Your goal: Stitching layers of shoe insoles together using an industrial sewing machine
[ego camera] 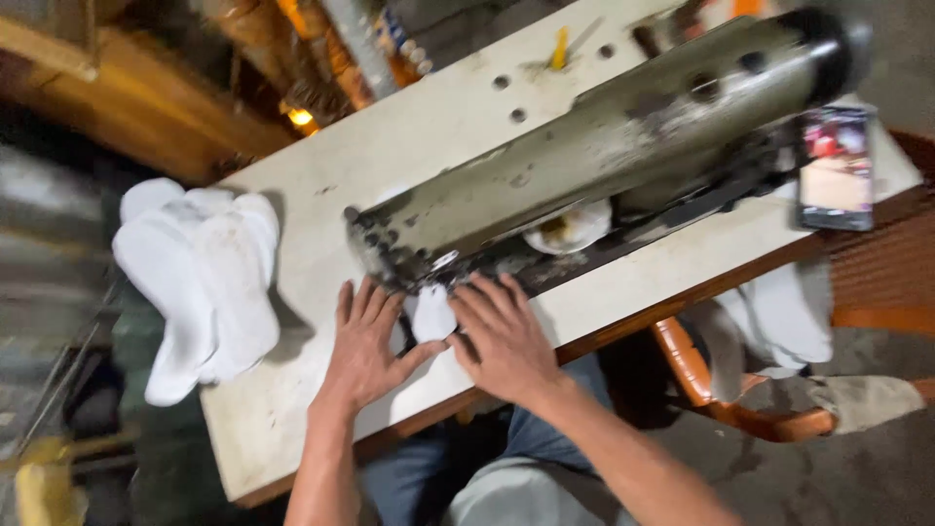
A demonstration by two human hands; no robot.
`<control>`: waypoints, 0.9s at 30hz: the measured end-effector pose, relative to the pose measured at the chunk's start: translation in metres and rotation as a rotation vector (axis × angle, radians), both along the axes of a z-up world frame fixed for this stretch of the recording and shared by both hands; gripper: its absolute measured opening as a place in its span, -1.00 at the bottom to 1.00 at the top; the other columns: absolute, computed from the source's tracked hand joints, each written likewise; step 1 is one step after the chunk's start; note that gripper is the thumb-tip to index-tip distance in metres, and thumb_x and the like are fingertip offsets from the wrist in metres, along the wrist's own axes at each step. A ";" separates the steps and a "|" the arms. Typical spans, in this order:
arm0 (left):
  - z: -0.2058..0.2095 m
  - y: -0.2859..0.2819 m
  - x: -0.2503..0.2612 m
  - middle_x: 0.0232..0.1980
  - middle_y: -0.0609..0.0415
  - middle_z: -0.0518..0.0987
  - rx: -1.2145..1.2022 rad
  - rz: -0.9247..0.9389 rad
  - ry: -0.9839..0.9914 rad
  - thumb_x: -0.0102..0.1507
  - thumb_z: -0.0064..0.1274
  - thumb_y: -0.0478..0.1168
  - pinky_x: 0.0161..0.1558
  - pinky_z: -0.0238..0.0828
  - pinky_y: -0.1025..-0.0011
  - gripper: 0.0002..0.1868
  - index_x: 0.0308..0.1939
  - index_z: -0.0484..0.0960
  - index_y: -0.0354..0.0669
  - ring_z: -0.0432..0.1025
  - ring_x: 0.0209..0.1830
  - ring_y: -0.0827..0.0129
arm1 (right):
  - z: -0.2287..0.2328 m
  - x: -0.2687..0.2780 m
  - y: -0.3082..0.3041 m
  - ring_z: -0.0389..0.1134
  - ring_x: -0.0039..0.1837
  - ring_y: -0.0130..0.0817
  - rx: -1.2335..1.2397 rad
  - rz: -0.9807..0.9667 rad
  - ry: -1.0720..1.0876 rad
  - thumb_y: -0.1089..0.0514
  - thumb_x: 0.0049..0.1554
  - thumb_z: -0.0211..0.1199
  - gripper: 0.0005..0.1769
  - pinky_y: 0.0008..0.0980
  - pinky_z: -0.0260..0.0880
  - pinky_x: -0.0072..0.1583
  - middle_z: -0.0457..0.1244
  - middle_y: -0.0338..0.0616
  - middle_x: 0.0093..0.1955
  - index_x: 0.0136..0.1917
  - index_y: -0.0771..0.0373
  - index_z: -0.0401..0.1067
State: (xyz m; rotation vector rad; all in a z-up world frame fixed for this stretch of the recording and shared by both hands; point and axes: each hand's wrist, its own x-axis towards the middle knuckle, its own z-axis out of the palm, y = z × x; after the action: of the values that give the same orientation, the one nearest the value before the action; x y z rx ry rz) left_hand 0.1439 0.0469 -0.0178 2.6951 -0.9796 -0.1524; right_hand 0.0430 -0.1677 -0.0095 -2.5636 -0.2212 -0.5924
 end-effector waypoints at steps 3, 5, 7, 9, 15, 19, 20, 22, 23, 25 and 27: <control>0.034 -0.010 -0.002 0.12 -0.08 0.53 -0.103 -0.124 -0.053 0.18 0.09 0.37 0.54 -0.21 -0.19 -0.29 0.07 0.58 -0.17 0.24 0.39 -0.11 | -0.007 -0.001 0.001 -0.03 0.61 -0.02 -0.051 0.036 0.235 -0.18 0.33 -0.12 -0.36 0.19 -0.32 0.59 0.14 -0.03 0.54 0.50 0.23 0.24; 0.021 -0.004 0.007 0.07 0.01 0.52 -0.127 -0.148 -0.058 0.25 -0.03 0.28 0.54 -0.18 -0.14 -0.40 0.05 0.58 -0.14 0.27 0.32 0.02 | 0.005 -0.001 -0.004 -0.09 0.63 -0.05 -0.060 0.027 0.292 -0.17 0.31 -0.11 -0.37 0.17 -0.37 0.60 0.09 -0.04 0.56 0.50 0.20 0.20; 0.010 0.000 0.014 0.01 0.10 0.52 -0.123 -0.152 -0.051 0.32 -0.14 0.20 0.54 -0.15 -0.09 -0.50 0.03 0.57 -0.10 0.30 0.24 0.16 | 0.013 -0.004 -0.006 -0.16 0.65 -0.08 -0.040 0.041 0.358 -0.16 0.29 -0.09 -0.38 0.16 -0.43 0.61 0.04 -0.04 0.59 0.50 0.18 0.15; 0.002 0.001 0.017 0.13 0.15 0.57 -0.112 -0.098 -0.160 0.38 -0.19 0.08 0.54 -0.10 -0.06 -0.62 0.02 0.60 -0.03 0.31 0.30 0.20 | 0.020 -0.007 -0.007 0.10 0.52 0.02 0.087 0.047 0.118 0.02 0.30 0.04 -0.56 0.21 -0.13 0.53 0.23 0.00 0.41 0.31 0.31 0.41; -0.011 -0.002 0.025 0.04 0.11 0.63 -0.038 -0.067 -0.262 0.31 -0.10 0.15 0.60 -0.10 -0.09 -0.58 -0.12 0.67 -0.06 0.36 0.29 0.11 | 0.015 -0.010 -0.009 0.07 0.55 0.05 0.125 0.065 0.094 0.03 0.34 0.02 -0.59 0.24 -0.18 0.56 0.21 0.04 0.43 0.32 0.30 0.40; -0.005 -0.005 0.028 -0.22 0.12 0.60 0.043 -0.041 -0.202 0.31 -0.16 0.22 0.62 -0.09 -0.07 -0.50 -0.27 0.65 -0.10 0.39 0.08 0.15 | 0.014 -0.013 -0.008 0.13 0.51 0.08 0.103 0.048 0.032 0.09 0.33 0.05 -0.67 0.23 -0.06 0.52 0.25 0.06 0.40 0.26 0.27 0.43; -0.005 -0.006 0.030 -0.19 0.09 0.63 0.095 -0.001 -0.168 0.31 -0.18 0.24 0.65 -0.13 -0.04 -0.46 -0.33 0.65 -0.12 0.39 0.15 0.13 | 0.013 -0.013 -0.008 0.15 0.50 0.08 0.107 0.049 0.013 0.09 0.34 0.05 -0.68 0.22 -0.03 0.52 0.27 0.06 0.38 0.24 0.28 0.46; -0.008 -0.007 0.036 -0.16 0.06 0.66 0.144 0.029 -0.134 0.30 -0.21 0.26 0.68 -0.18 -0.02 -0.41 -0.38 0.66 -0.15 0.38 0.21 0.11 | 0.013 -0.013 -0.008 0.17 0.50 0.08 0.109 0.039 -0.006 0.10 0.34 0.06 -0.68 0.21 0.00 0.52 0.29 0.07 0.35 0.22 0.30 0.49; -0.010 -0.005 0.040 0.02 0.10 0.64 0.183 0.021 -0.078 0.33 -0.35 0.24 0.71 -0.28 -0.07 -0.42 -0.23 0.67 -0.07 0.31 0.36 0.15 | 0.013 -0.013 -0.009 0.18 0.48 0.11 0.123 0.046 -0.026 0.11 0.34 0.09 -0.70 0.23 0.05 0.49 0.29 0.07 0.34 0.21 0.29 0.49; -0.016 -0.004 0.048 0.19 0.13 0.62 0.222 0.001 -0.020 0.35 -0.48 0.21 0.74 -0.39 -0.13 -0.39 -0.08 0.68 0.01 0.23 0.51 0.19 | 0.014 -0.014 -0.010 0.20 0.46 0.14 0.135 0.041 -0.044 0.12 0.33 0.12 -0.72 0.25 0.09 0.47 0.30 0.08 0.32 0.21 0.29 0.49; -0.022 -0.004 0.055 -0.17 0.22 0.72 0.156 -0.056 -0.052 0.33 -0.33 0.07 0.40 -0.02 0.14 -0.59 -0.36 0.62 0.12 0.42 0.07 0.26 | 0.017 -0.014 -0.010 0.22 0.44 0.14 0.125 0.044 -0.077 0.12 0.33 0.13 -0.72 0.25 0.11 0.47 0.31 0.08 0.31 0.21 0.30 0.49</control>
State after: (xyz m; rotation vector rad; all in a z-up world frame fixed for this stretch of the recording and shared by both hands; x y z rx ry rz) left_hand 0.1993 0.0426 -0.0396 2.8261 -1.1019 -0.1771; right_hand 0.0290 -0.1773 0.0075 -2.4126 -0.2580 -0.6671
